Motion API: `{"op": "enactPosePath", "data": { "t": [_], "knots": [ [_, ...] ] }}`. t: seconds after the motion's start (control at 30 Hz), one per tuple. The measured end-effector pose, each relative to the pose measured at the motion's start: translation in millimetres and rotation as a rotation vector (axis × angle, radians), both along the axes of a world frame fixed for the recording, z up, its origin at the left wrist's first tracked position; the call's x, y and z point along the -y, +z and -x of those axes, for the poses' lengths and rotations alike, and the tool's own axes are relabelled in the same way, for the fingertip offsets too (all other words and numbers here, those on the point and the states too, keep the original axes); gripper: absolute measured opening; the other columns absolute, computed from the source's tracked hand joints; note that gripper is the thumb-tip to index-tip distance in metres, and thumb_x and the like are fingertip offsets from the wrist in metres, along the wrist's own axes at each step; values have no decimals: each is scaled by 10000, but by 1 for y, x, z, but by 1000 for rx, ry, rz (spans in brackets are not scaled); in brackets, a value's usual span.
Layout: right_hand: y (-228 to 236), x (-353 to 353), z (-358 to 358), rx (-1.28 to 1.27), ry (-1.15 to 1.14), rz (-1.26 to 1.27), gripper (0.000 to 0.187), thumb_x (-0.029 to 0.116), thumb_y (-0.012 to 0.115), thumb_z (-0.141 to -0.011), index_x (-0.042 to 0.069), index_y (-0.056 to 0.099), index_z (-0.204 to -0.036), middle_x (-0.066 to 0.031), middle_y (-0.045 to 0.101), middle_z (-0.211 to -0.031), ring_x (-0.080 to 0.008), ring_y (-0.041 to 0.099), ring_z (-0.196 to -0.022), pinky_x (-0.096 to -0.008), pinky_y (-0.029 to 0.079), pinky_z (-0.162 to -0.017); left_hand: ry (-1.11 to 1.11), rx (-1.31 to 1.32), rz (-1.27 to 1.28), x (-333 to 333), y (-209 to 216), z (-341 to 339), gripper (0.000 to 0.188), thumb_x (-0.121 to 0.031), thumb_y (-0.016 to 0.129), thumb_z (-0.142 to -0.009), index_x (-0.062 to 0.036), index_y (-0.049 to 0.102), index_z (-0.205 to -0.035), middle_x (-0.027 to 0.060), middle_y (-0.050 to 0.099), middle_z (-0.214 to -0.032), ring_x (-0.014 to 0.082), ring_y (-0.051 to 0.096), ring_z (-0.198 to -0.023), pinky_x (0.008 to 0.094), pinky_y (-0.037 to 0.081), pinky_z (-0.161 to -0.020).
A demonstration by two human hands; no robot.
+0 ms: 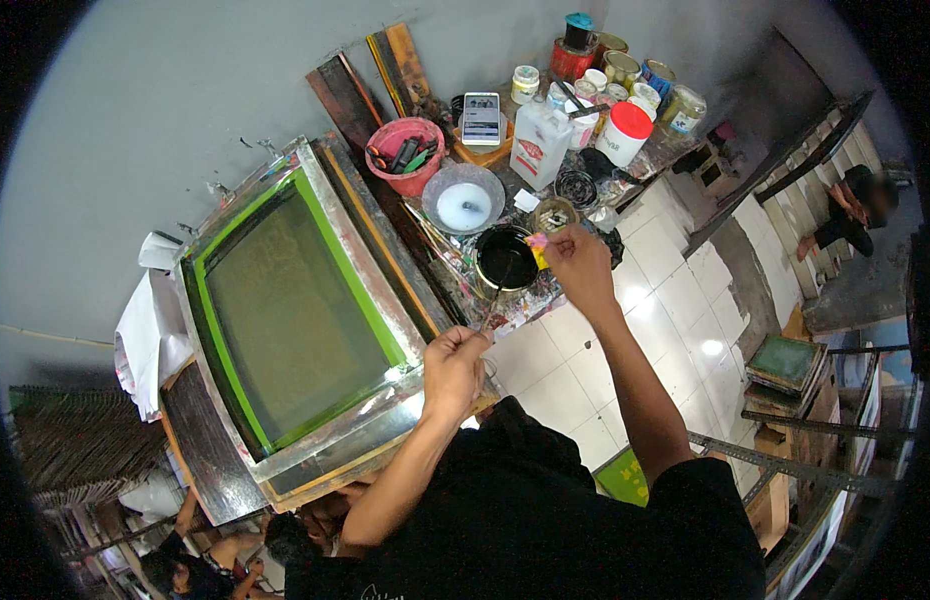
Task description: The person mixes screen printing ink by pouring a clear liquid into a container of dark ink, stirring it with a stick, and then pouring the mixture onto a screen printing frame.
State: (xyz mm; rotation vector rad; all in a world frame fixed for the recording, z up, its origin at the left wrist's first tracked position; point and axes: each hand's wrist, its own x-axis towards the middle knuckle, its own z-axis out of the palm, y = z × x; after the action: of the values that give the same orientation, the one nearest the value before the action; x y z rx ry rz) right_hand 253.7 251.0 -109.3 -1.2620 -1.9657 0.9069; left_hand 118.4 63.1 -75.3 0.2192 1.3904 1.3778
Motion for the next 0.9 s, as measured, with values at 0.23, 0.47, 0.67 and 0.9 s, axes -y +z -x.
{"op": "enactPosePath", "data": {
  "t": [0.23, 0.47, 0.67, 0.9],
  "knots": [
    [4, 75, 2, 114, 364, -441, 139, 11, 677, -828, 38, 655, -963, -123, 634, -906, -297, 662, -753, -381, 539, -637, 46, 96, -65, -3, -4, 0, 178, -82, 649, -931, -16, 548, -800, 2, 440, -513, 89, 318, -337, 275, 202, -339],
    [-27, 20, 3, -90, 172, -209, 117, 105, 686, -850, 32, 667, -939, -141, 655, -861, -322, 685, -753, -385, 543, -613, 49, 85, -55, 3, 0, -6, 131, -60, 642, -923, -37, 554, -829, -10, 421, -488, 95, 299, -329, 261, 227, -378],
    [-50, -34, -18, 105, -18, 209, 188, 165, 738, -843, -10, 670, -840, -163, 677, -700, -241, 678, -647, -364, 520, -597, 42, 243, -53, 3, 3, -5, 148, -93, 638, -923, -50, 539, -822, -13, 375, -462, 102, 281, -334, 270, 242, -405],
    [10, 72, -2, 80, 425, -416, 224, 54, 656, -834, 60, 612, -1054, -121, 609, -947, -308, 660, -805, -414, 547, -655, 75, 461, -105, -6, -5, -1, 129, -101, 623, -933, -49, 531, -859, -24, 327, -452, 107, 264, -346, 276, 278, -461]
  ]
}}
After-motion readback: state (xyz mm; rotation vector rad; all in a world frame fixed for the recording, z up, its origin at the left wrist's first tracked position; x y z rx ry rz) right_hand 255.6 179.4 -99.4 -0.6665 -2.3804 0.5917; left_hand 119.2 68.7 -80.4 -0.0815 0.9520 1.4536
